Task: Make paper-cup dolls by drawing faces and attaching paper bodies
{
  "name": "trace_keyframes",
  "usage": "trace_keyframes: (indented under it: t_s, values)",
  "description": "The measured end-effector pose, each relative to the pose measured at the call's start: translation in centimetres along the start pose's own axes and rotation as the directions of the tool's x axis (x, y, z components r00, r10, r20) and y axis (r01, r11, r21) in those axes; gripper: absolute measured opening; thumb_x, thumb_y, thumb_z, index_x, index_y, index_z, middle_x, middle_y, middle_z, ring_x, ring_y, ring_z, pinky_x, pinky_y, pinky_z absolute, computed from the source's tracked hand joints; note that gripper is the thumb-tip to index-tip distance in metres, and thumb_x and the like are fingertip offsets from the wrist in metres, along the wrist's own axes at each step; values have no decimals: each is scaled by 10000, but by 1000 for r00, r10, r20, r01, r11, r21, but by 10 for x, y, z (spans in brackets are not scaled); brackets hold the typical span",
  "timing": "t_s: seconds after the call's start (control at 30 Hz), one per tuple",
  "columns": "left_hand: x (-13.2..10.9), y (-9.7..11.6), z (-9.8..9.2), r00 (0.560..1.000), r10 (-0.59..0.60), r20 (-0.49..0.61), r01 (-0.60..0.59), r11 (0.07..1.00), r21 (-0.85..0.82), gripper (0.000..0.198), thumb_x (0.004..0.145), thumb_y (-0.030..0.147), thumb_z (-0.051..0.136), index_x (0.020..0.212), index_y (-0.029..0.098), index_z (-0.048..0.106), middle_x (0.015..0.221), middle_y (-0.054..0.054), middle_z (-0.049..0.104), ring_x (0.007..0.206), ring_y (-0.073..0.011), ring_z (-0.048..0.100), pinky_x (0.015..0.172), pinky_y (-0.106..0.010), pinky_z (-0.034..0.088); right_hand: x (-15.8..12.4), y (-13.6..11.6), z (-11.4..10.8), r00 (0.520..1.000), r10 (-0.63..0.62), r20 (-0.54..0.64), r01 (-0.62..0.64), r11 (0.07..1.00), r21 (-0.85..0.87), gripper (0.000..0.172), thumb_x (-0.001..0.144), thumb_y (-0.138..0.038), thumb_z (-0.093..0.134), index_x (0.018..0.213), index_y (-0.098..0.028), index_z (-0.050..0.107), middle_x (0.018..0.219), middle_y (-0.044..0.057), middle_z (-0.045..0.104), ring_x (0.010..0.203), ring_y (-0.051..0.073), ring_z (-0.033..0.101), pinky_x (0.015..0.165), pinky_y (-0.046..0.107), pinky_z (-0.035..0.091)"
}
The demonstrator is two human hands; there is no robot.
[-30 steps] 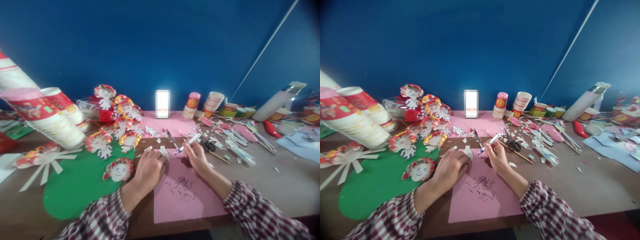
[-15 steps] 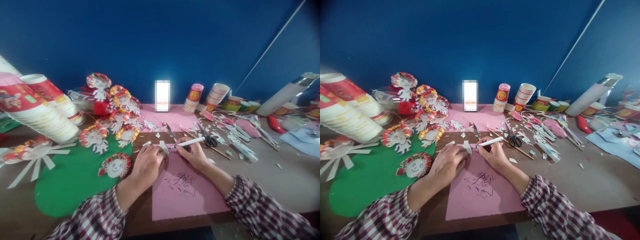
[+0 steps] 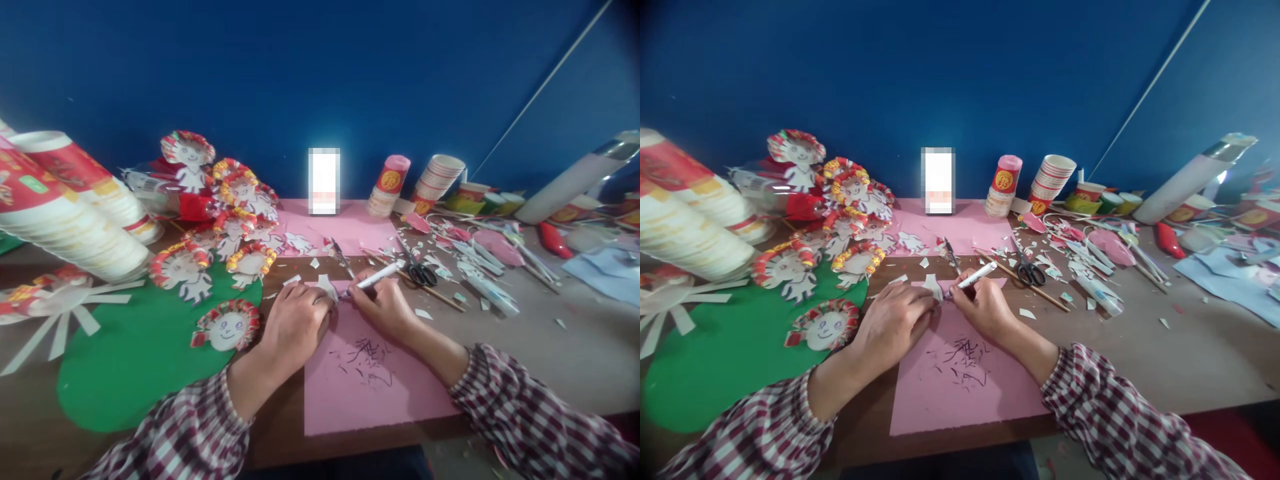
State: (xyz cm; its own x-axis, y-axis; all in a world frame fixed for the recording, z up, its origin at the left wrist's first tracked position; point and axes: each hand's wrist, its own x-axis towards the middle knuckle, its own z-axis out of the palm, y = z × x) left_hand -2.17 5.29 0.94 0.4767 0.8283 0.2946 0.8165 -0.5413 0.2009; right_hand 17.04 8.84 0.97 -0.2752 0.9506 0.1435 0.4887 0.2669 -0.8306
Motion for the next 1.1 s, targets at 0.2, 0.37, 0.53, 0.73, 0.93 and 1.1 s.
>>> trace_keyframes:
  t_s: [0.2, 0.37, 0.53, 0.73, 0.93, 1.1]
  values:
    - [0, 0, 1, 1000, 20, -21, -20, 1000, 12, 215, 883, 164, 474, 948, 184, 678, 940, -74, 665, 968, -236, 580, 930, -471, 421, 0, 1, 1, 1000, -4, -1, 4, 1000, -21, 123, 850, -271, 531, 785, -176, 574, 619, -16, 587, 568, 116, 523, 541, 230, 387]
    - [0, 0, 1, 999, 19, -28, -20, 1000, -6, 222, 879, 156, 472, 947, 188, 681, 935, -80, 667, 988, -247, 576, 920, -476, 423, 0, 0, 1, 1000, 8, 0, -8, 1000, -14, 134, 856, -278, 527, 782, -178, 577, 618, -12, 591, 569, 116, 526, 539, 233, 391]
    - [0, 0, 1, 999, 22, -38, -23, 1000, -19, 220, 879, 162, 473, 924, 188, 686, 918, -83, 669, 981, -247, 578, 921, -480, 426, 0, -1, 1, 1000, 2, 0, -2, 1000, -25, 137, 850, -280, 526, 780, -177, 585, 620, -11, 583, 576, 119, 521, 547, 241, 387]
    - [-1, 0, 1, 1000, 10, -18, -10, 1000, 0, 226, 882, 161, 477, 966, 191, 685, 947, -83, 667, 1011, -256, 572, 932, -486, 419, 1, -3, 0, 1000, -1, 10, 1, 1000, -16, 135, 848, -268, 534, 760, -175, 576, 620, -16, 575, 575, 111, 510, 549, 242, 385]
    - [-1, 0, 1, 1000, 18, -20, -18, 1000, 8, 221, 887, 169, 475, 957, 186, 683, 948, -80, 667, 1003, -254, 575, 932, -482, 417, 1, -3, -1, 1000, -3, 26, 3, 1000, -19, 140, 850, -270, 529, 754, -177, 569, 630, -12, 576, 583, 113, 508, 569, 252, 389]
    - [0, -1, 1, 999, 23, -30, -23, 1000, -3, 224, 887, 173, 472, 946, 184, 688, 944, -84, 669, 1002, -258, 572, 919, -483, 422, 1, -3, -1, 999, -1, 36, 2, 1000, -27, 141, 848, -274, 523, 754, -180, 570, 618, -14, 568, 570, 114, 497, 550, 252, 378]
